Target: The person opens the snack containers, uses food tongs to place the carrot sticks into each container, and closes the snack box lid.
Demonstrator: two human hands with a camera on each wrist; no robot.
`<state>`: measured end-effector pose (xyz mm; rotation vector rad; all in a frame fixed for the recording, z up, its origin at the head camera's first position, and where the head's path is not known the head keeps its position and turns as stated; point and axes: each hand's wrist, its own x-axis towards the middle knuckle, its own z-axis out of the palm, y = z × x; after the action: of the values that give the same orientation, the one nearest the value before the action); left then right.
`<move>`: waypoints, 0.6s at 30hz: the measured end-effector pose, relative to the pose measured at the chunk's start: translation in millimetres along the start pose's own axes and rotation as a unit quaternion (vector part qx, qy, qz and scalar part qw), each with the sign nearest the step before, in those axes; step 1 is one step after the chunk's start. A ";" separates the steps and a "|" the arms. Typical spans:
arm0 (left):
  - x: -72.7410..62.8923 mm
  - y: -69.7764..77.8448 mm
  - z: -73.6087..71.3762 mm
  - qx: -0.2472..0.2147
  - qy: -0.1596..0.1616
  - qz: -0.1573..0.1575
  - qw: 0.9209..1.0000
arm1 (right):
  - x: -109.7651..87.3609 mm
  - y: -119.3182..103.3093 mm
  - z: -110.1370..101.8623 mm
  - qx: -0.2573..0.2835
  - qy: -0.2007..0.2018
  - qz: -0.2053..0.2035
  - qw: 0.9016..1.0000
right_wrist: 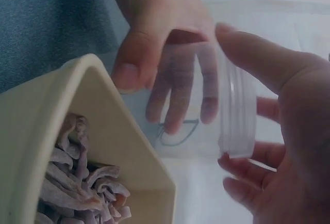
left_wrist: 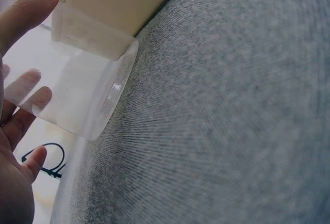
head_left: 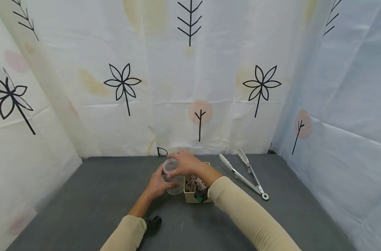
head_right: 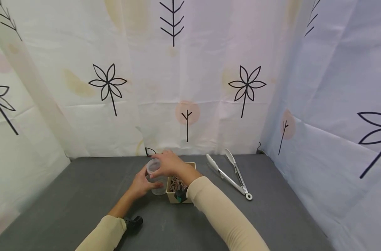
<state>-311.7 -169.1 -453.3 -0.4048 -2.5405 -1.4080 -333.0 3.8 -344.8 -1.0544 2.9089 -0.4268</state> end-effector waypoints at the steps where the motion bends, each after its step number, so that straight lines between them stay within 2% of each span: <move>1: 0.1 0.2 0.1 0.002 0.002 0.003 1.000 | -0.3 0.9 -1.4 0.013 -0.004 -0.009 1.000; 8: 1.4 -1.8 1.7 -0.002 0.005 0.020 1.000 | -2.4 8.3 -8.8 0.078 -0.028 -0.060 0.995; 15: 1.4 -1.1 1.5 -0.001 0.004 0.008 1.000 | -7.9 14.0 -19.3 0.118 -0.013 -0.073 0.990; 18: 1.4 0.4 0.9 0.001 0.003 0.000 1.000 | -12.4 19.7 -23.2 0.119 -0.003 -0.066 0.991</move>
<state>-312.9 -167.9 -453.1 -0.4007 -2.5371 -1.4038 -338.2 31.9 -328.5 -1.2093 2.7032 -0.7510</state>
